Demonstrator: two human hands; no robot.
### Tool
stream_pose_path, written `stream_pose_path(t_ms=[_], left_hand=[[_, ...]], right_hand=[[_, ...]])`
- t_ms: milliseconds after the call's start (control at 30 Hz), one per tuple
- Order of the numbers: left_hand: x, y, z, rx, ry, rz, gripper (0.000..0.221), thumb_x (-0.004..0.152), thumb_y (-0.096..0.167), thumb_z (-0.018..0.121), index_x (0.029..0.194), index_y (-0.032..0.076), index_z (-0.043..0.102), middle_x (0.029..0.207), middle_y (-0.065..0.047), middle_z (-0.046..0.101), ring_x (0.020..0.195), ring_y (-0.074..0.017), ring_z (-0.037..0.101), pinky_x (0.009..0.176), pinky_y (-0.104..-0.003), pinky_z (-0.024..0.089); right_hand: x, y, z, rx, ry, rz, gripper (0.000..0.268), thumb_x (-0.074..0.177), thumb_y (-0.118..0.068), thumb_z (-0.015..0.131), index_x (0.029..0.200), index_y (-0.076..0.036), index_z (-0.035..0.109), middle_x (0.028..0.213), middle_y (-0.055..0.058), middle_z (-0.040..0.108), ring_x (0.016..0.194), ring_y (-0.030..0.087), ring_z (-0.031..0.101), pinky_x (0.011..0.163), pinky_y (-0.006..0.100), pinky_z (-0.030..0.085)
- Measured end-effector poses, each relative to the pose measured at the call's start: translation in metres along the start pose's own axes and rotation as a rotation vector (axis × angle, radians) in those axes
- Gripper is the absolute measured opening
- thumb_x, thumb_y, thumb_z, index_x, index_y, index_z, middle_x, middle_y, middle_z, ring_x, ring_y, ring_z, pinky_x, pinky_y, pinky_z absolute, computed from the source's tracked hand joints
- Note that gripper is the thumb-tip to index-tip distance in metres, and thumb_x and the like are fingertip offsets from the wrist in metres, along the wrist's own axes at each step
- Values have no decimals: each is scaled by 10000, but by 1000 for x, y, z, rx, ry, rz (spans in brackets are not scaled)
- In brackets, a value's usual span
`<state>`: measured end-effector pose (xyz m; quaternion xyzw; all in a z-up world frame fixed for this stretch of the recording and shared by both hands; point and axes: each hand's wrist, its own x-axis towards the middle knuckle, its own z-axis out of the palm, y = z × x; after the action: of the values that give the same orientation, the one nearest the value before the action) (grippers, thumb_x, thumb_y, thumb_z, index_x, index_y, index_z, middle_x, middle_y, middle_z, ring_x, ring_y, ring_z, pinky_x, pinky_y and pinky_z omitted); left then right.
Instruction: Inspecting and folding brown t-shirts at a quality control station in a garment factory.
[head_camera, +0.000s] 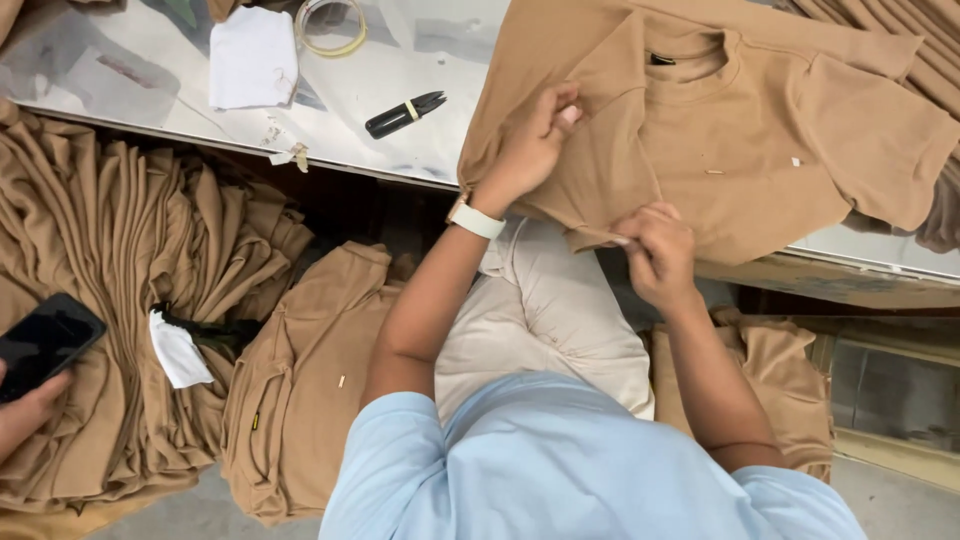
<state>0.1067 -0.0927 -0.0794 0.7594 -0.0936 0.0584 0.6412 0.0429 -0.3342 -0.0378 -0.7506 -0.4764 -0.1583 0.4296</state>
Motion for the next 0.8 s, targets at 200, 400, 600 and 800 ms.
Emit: stream_pose_path(t_ms=[200,400,600,800], left_hand=[[-26,44,-5,-31,118,70,309,1084,327,450,1286,130,576,1342,-101,658,1253,-226,666,1082,-337,512],[-77,74,21,469,303,207,186,1029,282,639,1171,162,652,1014,-26,697,989,-227,711,873,-361,586],[-78,73,37,753,155,132,589,884,328,828,1338,65,561,1161,-135,628,1088,-291,602,848,-397,478],[-83,65,43,780,186,125,759,790,359,892,1355,40,498,1161,-158,616,1100,-308,578,867,-413,461]], right_hand=[[17,34,-11,129,135,441,111,1107,-64,578,1064,-23,671,1037,77,680,976,196,611,887,326,478],[29,67,-12,46,61,367,160,1020,44,723,1153,-29,773,991,166,561,972,375,624,940,455,483],[48,11,-25,11,181,220,214,1002,98,671,1172,-7,749,1108,165,545,1085,364,581,981,460,458],[43,29,-11,-88,-124,185,138,958,-27,797,1093,-23,767,1017,159,664,990,402,662,864,474,523]])
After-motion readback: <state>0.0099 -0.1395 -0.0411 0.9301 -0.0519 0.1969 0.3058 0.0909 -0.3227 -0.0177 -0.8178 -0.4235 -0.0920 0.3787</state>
